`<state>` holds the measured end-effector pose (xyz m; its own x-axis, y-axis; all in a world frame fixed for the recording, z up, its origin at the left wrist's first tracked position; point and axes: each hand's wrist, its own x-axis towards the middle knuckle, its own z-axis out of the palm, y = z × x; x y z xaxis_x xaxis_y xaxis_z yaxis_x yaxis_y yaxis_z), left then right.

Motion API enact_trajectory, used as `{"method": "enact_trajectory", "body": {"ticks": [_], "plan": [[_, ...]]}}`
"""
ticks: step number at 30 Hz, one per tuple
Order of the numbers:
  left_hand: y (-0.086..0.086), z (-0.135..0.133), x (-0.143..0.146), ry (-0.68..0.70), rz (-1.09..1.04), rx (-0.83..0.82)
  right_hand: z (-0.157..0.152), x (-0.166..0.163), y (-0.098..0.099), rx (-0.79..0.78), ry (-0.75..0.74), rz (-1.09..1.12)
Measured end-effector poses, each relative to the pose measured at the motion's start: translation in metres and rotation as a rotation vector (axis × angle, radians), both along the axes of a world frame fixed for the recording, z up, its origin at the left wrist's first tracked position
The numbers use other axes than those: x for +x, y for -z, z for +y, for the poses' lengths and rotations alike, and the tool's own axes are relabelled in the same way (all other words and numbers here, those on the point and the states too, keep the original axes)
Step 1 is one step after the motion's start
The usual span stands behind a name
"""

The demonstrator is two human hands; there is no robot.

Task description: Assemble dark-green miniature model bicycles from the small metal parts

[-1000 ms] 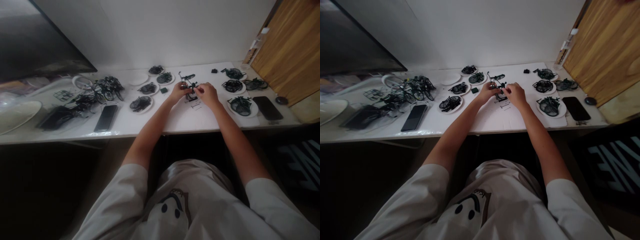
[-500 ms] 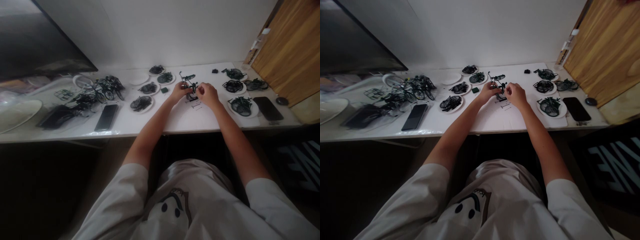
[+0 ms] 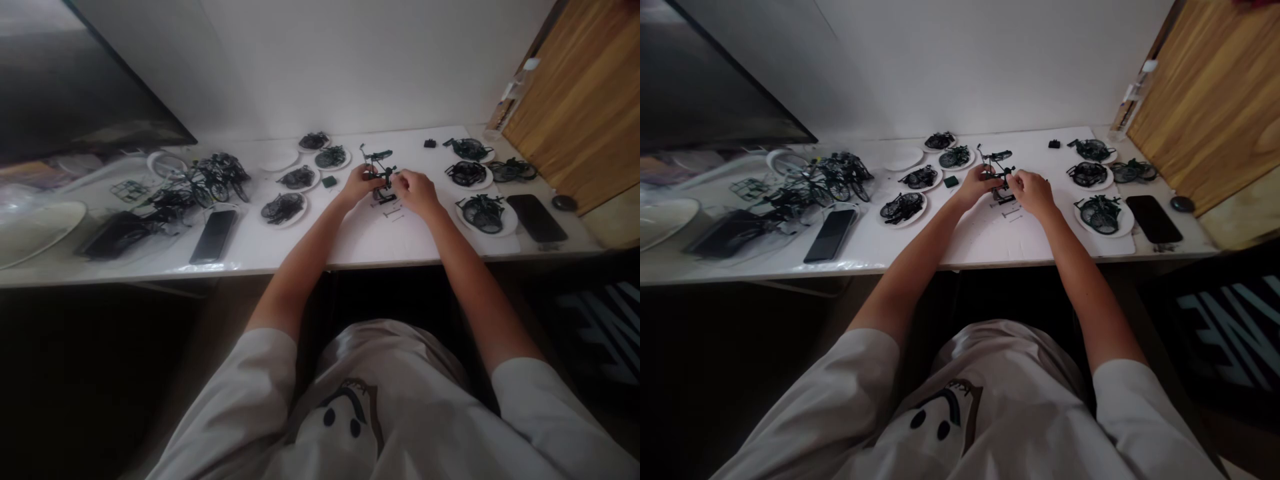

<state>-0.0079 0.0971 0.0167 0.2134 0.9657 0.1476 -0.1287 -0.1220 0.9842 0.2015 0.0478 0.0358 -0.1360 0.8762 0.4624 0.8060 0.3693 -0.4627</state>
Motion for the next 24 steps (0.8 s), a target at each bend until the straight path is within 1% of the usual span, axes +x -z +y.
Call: {"method": "enact_trajectory", "body": {"ticks": [6,11,17,24], "plan": [[-0.002,0.000,-0.001,-0.022,-0.009,-0.021,-0.002,-0.001,-0.001,0.040,-0.044,-0.010],[0.001,0.001,-0.002,-0.003,0.013,0.012,0.001,-0.003,0.000,0.039,-0.053,-0.057],[0.000,0.000,0.000,0.010,0.065,0.048,-0.004,-0.002,-0.007,-0.059,-0.052,-0.062],[-0.006,-0.004,0.002,-0.013,0.094,0.017,-0.010,-0.001,-0.010,-0.087,-0.061,0.003]]}}
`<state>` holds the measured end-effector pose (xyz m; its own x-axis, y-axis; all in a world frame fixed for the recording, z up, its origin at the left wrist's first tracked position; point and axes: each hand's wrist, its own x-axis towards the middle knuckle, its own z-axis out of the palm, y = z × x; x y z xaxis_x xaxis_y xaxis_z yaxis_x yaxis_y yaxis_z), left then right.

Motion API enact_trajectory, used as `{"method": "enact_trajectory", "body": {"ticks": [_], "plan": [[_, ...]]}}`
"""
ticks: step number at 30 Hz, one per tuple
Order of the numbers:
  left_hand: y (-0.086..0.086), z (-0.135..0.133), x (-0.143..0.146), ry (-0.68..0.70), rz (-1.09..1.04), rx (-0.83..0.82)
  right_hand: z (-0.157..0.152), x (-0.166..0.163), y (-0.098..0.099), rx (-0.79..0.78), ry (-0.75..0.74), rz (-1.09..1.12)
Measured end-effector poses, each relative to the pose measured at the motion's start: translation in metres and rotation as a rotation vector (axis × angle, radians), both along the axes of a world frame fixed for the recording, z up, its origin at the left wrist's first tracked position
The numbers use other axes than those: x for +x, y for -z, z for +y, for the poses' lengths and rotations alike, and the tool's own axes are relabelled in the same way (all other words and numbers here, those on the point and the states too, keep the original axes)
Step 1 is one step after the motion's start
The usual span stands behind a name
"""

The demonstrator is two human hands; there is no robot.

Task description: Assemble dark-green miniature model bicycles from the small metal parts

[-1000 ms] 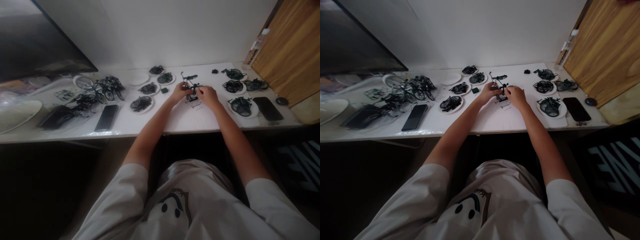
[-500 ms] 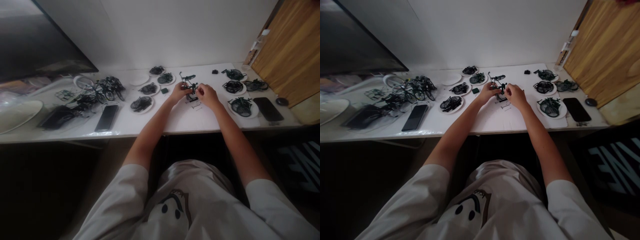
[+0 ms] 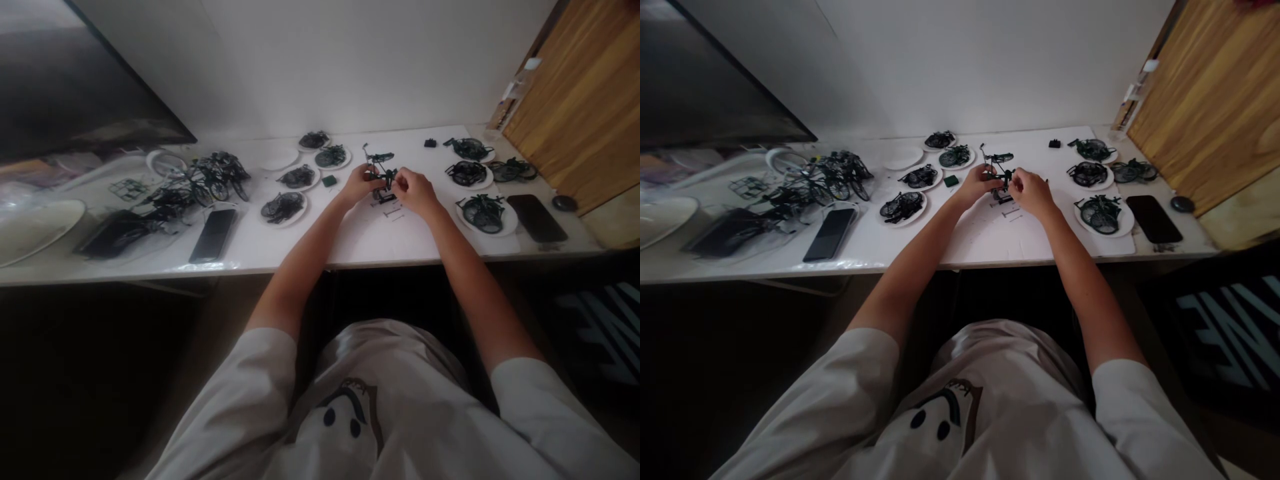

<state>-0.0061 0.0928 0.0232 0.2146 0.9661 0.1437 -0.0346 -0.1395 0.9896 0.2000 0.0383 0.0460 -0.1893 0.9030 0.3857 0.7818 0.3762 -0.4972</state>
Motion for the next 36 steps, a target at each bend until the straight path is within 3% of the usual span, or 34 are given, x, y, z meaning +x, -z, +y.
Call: {"method": "enact_trajectory", "body": {"ticks": [9,15,24,28,32,36], "plan": [[0.0015,-0.0005,-0.0001,-0.009,0.036,0.025,0.0054,-0.0011,0.0030,0.014,-0.015,-0.045],[0.0049,0.0021,0.0019,-0.014,0.016,0.022,0.0044,-0.0007,0.0026,0.019,0.069,-0.035],[0.0007,0.0005,0.0019,-0.047,0.016,-0.006,0.0019,-0.0012,-0.0001,0.019,-0.014,-0.019],[0.0061,0.0029,0.0013,-0.012,0.032,0.042,0.0071,-0.0015,0.0034,-0.011,0.027,-0.039],[0.0069,0.0040,0.0013,-0.012,0.022,0.029,0.0065,-0.0002,0.0041,-0.036,0.077,0.003],[0.0038,0.0037,0.0001,-0.024,0.013,0.022,0.0009,0.0000,0.0015,0.011,0.032,0.071]]}}
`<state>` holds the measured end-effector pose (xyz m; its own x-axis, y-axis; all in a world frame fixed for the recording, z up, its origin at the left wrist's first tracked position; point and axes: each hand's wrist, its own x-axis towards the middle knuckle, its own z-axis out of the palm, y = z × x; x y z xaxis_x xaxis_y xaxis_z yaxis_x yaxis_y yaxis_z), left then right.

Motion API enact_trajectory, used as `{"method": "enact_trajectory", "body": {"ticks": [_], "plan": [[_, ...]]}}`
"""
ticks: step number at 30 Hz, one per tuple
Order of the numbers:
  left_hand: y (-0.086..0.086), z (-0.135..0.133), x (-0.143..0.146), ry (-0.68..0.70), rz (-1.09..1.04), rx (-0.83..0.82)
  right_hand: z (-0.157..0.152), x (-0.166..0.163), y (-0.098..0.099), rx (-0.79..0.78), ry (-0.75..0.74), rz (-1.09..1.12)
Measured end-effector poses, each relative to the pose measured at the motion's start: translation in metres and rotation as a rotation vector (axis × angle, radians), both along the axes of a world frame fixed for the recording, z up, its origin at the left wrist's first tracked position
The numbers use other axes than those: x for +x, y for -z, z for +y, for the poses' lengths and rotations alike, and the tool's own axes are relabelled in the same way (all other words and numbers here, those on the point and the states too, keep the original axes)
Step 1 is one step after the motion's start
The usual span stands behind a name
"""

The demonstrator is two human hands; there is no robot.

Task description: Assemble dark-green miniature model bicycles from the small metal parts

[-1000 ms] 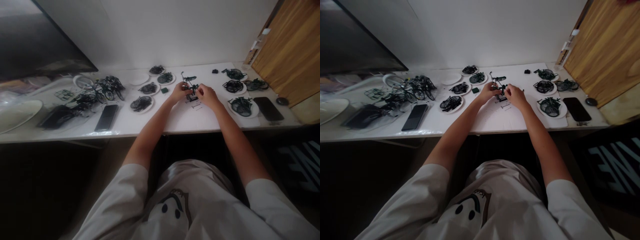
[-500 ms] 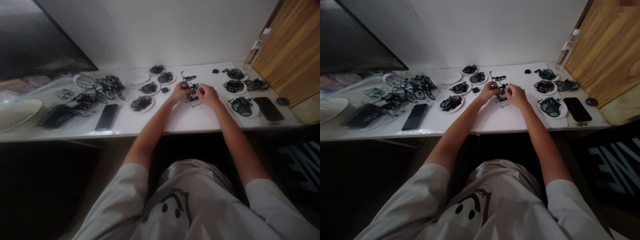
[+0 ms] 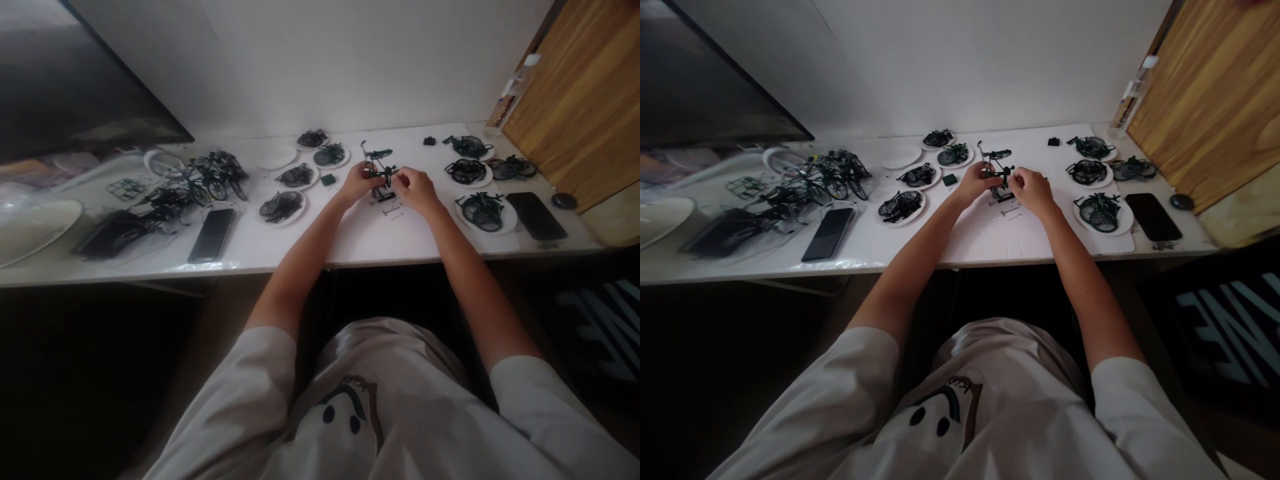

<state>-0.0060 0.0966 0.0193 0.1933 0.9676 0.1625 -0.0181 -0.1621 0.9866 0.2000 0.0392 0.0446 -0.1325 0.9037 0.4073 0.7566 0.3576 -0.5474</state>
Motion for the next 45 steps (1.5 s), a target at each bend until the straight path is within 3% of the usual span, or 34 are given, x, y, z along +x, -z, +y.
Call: {"method": "enact_trajectory", "body": {"ticks": [11,33,38,45], "plan": [[0.002,-0.002,0.002,-0.001,0.050,0.018,0.008,0.001,0.004,-0.094,0.044,-0.080],[-0.002,-0.003,0.000,-0.020,0.035,-0.010,0.006,0.002,0.007,-0.037,-0.044,0.029],[-0.002,-0.004,0.001,-0.002,0.051,-0.001,0.009,0.002,0.008,-0.062,-0.045,-0.046],[-0.004,-0.005,0.001,-0.023,0.064,0.000,0.006,0.002,0.005,-0.075,-0.019,0.016]]}}
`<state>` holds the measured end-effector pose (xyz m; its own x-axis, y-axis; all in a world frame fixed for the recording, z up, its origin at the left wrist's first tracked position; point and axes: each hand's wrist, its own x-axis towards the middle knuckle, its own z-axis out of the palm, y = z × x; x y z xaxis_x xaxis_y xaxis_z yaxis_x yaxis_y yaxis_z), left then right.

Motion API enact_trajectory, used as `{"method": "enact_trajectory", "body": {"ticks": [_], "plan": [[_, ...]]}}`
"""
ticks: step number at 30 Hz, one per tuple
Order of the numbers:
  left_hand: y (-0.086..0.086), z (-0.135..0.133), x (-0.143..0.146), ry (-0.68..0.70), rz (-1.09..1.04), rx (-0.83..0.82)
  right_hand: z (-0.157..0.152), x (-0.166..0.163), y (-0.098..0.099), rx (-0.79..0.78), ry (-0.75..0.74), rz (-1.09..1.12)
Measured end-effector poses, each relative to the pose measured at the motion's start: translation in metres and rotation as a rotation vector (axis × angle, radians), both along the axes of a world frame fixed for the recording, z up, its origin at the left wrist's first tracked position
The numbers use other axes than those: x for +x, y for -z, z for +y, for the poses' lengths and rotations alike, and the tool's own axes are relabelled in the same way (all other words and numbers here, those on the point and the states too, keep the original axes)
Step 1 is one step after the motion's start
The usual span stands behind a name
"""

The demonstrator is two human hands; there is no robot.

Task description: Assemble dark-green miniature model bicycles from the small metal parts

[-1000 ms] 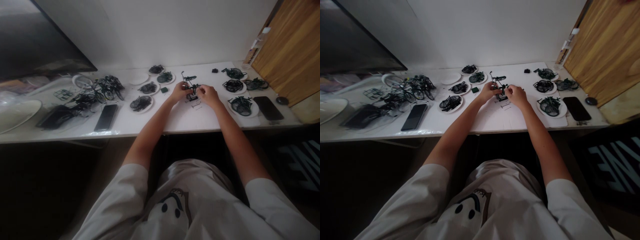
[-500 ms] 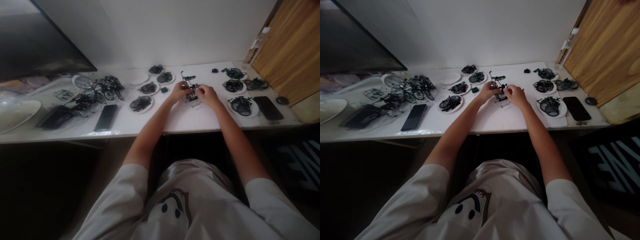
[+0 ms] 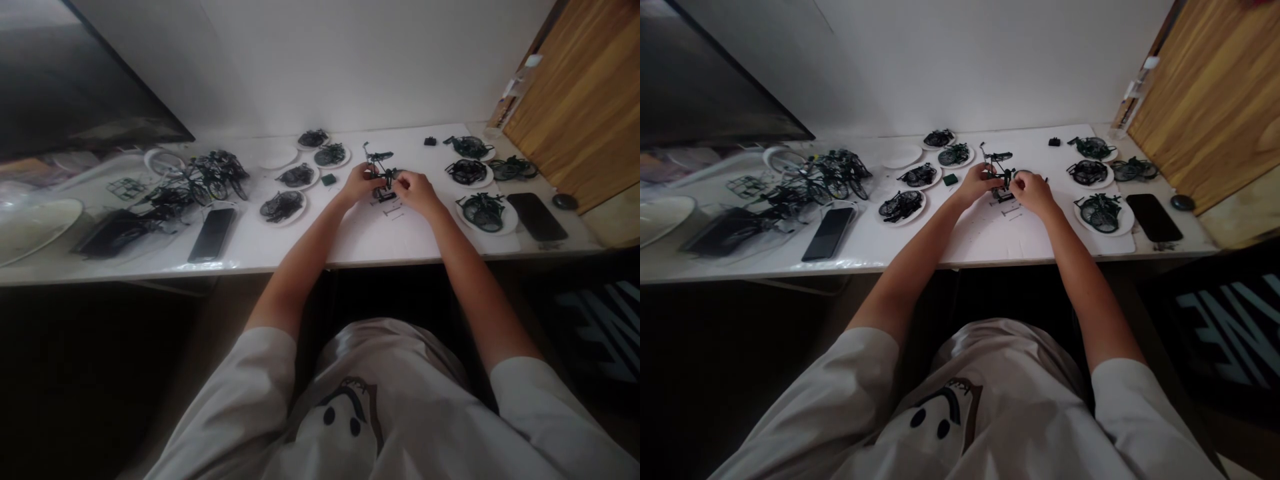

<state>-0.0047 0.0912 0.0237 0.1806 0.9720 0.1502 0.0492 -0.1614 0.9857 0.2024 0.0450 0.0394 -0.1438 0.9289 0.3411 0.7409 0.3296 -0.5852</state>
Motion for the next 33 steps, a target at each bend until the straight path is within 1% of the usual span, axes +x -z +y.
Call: {"method": "enact_trajectory", "body": {"ticks": [7,16,19,23,26,28,30,33], "plan": [[-0.003,-0.003,0.000,0.022,-0.003,-0.019,0.004,-0.002,0.002,-0.006,-0.046,-0.002],[0.001,0.001,0.000,0.021,-0.005,-0.001,0.008,0.002,0.006,0.018,-0.044,-0.003],[0.002,0.001,0.000,0.013,-0.010,-0.009,0.009,0.004,0.007,0.001,-0.039,0.002],[0.000,0.000,0.000,0.028,-0.051,-0.024,0.012,0.005,0.008,0.006,0.044,0.045],[0.000,0.001,-0.002,0.075,-0.097,-0.022,0.016,0.007,0.010,0.036,0.123,0.060],[0.000,0.002,-0.003,0.111,-0.133,-0.020,0.019,0.008,0.012,0.049,0.149,0.078],[0.001,0.004,-0.004,0.135,-0.168,-0.024,0.021,0.009,0.015,0.057,0.138,0.117],[0.003,0.006,-0.005,0.153,-0.209,-0.024,0.022,0.009,0.019,0.028,0.061,0.202]]}}
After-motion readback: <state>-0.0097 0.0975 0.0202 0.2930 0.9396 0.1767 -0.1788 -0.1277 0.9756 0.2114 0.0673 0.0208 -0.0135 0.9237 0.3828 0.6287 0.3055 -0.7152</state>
